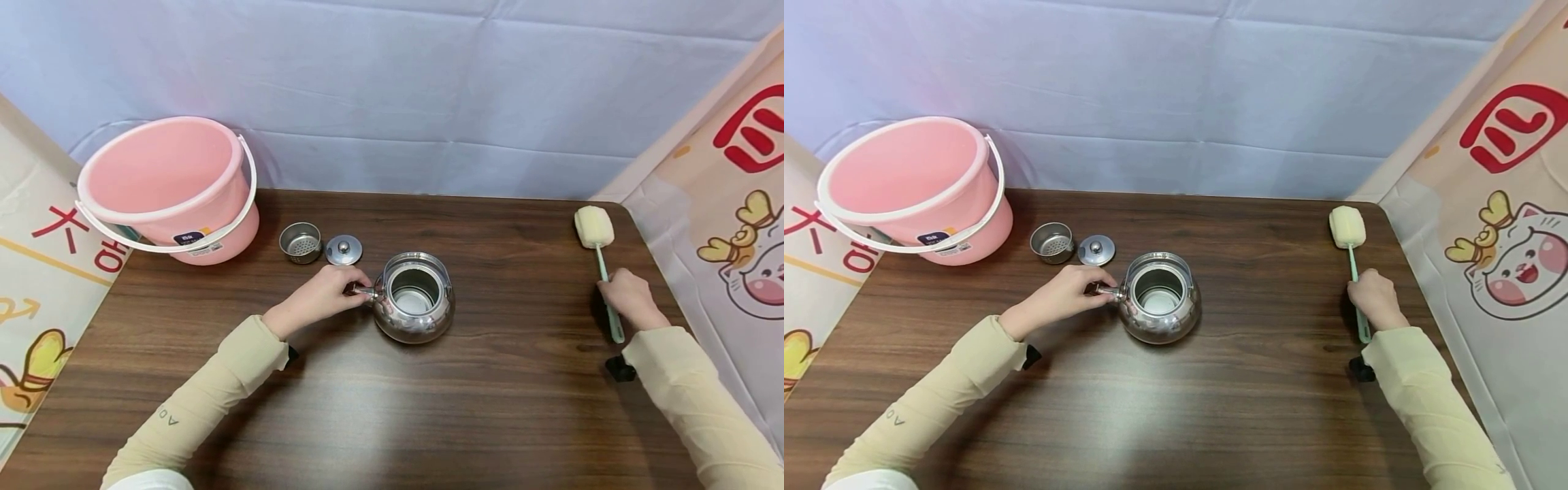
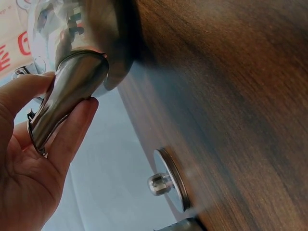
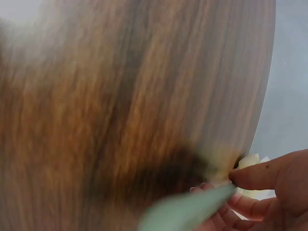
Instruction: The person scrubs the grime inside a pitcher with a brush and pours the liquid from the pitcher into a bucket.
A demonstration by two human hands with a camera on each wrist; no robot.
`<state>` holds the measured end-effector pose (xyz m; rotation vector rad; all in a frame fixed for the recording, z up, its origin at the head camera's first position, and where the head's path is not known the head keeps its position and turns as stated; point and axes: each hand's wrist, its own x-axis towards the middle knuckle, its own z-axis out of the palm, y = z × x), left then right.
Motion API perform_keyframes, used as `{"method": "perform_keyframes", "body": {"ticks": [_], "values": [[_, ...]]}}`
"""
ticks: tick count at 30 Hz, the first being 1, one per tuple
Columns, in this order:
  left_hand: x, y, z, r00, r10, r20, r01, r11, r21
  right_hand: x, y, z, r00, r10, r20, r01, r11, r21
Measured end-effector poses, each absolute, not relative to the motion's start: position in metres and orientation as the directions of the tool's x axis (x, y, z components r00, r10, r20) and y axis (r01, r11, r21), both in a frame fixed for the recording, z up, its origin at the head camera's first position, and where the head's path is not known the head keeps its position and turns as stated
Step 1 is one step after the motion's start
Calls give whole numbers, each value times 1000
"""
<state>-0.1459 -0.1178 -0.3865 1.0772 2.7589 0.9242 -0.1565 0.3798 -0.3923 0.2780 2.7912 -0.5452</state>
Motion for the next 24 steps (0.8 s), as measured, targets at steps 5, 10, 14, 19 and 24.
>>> {"method": "perform_keyframes", "body": {"ticks": [5,10,14,19,24], "values": [[-146,-118,-387,-761,625,173,601,580,549,-154,385,-391,-953,190,-237,266,899,-347],[-146,-118,-388,-762,624,173,601,582,548,-153,388,-389,-966,229,-118,256,899,-355],[-147,-119,-388,-759,627,174,606,585,539,-154,389,-387,-971,230,-57,235,898,-373],[-147,-119,-389,-759,628,174,607,585,538,-155,389,-384,-969,247,10,223,891,-395],[-147,-119,-388,-762,626,168,601,585,545,-154,389,-380,-967,250,56,208,895,-394]]}}
